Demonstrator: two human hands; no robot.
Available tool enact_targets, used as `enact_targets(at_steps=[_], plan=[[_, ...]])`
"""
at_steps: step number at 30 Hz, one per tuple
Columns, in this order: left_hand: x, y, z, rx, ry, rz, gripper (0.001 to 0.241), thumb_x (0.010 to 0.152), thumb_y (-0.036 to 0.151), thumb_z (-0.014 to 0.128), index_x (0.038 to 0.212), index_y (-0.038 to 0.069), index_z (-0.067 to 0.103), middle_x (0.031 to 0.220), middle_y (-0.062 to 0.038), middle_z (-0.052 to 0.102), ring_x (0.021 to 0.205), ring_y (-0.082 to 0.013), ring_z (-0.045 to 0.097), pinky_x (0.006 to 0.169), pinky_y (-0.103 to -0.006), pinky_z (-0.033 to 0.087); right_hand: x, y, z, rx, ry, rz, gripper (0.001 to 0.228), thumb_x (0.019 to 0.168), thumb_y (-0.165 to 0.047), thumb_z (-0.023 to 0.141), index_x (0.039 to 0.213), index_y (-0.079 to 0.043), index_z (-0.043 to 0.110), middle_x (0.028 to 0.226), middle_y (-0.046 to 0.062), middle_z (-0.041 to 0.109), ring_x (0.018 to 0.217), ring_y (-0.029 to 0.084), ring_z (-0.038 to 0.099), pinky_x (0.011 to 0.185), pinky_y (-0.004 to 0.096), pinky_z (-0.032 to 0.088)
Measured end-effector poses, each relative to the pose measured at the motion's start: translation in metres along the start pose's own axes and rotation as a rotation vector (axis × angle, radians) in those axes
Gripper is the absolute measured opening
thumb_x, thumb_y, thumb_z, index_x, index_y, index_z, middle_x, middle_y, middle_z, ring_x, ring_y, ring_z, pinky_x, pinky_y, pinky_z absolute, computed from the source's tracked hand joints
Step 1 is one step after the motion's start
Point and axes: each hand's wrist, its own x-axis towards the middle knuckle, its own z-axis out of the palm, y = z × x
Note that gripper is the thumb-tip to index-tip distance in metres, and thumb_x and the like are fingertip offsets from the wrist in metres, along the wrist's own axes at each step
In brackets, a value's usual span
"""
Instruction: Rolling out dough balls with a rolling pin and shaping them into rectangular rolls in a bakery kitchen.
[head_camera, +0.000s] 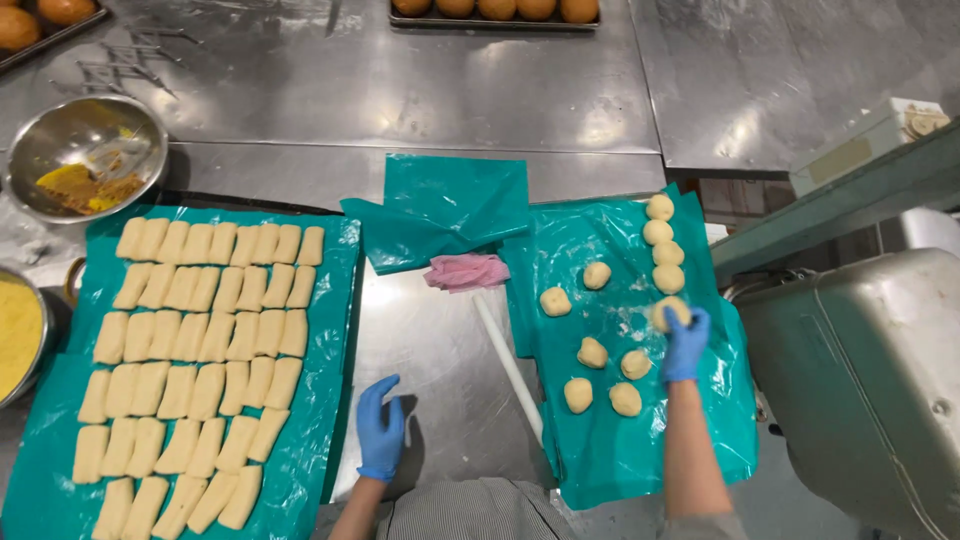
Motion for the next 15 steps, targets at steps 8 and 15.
enact_targets(at_steps=[8,15], plan=[[-0.001,-0.009,0.05,-0.52,-0.461,-0.264,0.063,0.083,0.007,0.077,0.142,0.01,0.053,0.141,-0.009,0.052,0.128,-0.0261,0.057,0.105,-0.0375,0.051,-0.296,-0.044,0.224,0.078,-0.788,0.427,0.049,0.08,-0.014,0.083,0.122,-0.008,0.057,0.108,0.004,0.064,0.101,0.015,0.064,0.086,0.03,0.055],[0.009,0.017,0.016,0.386,-0.468,0.056,0.062,0.077,0.041,0.08,0.127,0.009,0.064,0.141,-0.018,0.052,0.124,-0.0396,0.051,0.107,-0.051,0.038,-0.288,-0.131,0.184,-0.806,-0.587,-0.364,0.05,0.082,-0.024,0.076,0.126,-0.004,0.063,0.125,0.019,0.059,0.11,0.039,0.06,0.093,0.047,0.049]])
